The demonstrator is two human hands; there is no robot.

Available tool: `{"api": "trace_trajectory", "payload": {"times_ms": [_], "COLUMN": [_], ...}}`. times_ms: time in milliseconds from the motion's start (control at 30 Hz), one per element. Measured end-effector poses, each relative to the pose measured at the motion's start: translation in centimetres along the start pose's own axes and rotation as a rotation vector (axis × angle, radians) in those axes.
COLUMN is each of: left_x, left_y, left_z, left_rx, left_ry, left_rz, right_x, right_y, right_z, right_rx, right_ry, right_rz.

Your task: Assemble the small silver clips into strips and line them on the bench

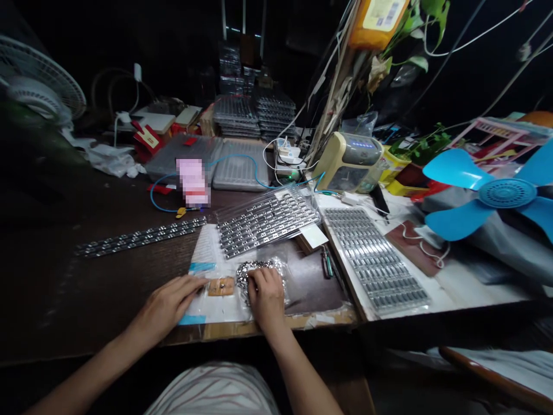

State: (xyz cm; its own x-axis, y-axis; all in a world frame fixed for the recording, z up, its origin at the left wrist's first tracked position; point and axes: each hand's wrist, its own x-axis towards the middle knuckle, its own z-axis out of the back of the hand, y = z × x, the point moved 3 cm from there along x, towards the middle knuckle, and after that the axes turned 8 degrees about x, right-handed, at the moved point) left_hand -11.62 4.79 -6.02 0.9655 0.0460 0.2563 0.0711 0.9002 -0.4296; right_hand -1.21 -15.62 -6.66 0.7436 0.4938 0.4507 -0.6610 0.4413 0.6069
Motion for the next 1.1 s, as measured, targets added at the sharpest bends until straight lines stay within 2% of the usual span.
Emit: {"api": "trace_trajectory", "payload": {"times_ms": [100, 233, 333, 400, 533, 800, 1100], "left_x": [-0.2, 0.3, 0.9, 1.2, 1.5, 0.9, 0.5], "left_y": [0.3, 0.8, 0.6, 0.5, 0.5, 1.2, 0.9], "left_z": [0.7, 0.7, 0.5, 0.5, 0.5, -0.3, -0.2], "left_rx": [-0.21, -0.678, -0.945, -0.993, -0.939, -0.896, -0.613], "left_ry": [0.038, 0.139, 0.151, 0.124, 0.061, -0.004, -0.101], "left_rz": [0.152, 0.497, 0.63, 0.642, 0.578, 0.57, 0.431], "right_x": [0.0, 0.0, -0.1, -0.1, 0.0, 0.0, 0.0], "right_y": [0.0, -0.2, -0.2, -0.2, -0.1, 0.0, -0.2], "right_z": [0.0, 0.0, 0.0, 0.0, 0.1, 0.0, 0.3], "right_rx": [0.017, 0.033, 0.031, 0.03, 0.024, 0.029, 0.103], "right_ry": [-0.002, -0.002, 0.008, 0.018, 0.027, 0.033, 0.0], "right_rz": [0.009, 0.021, 0.017, 0.015, 0.006, 0.0, 0.004]}}
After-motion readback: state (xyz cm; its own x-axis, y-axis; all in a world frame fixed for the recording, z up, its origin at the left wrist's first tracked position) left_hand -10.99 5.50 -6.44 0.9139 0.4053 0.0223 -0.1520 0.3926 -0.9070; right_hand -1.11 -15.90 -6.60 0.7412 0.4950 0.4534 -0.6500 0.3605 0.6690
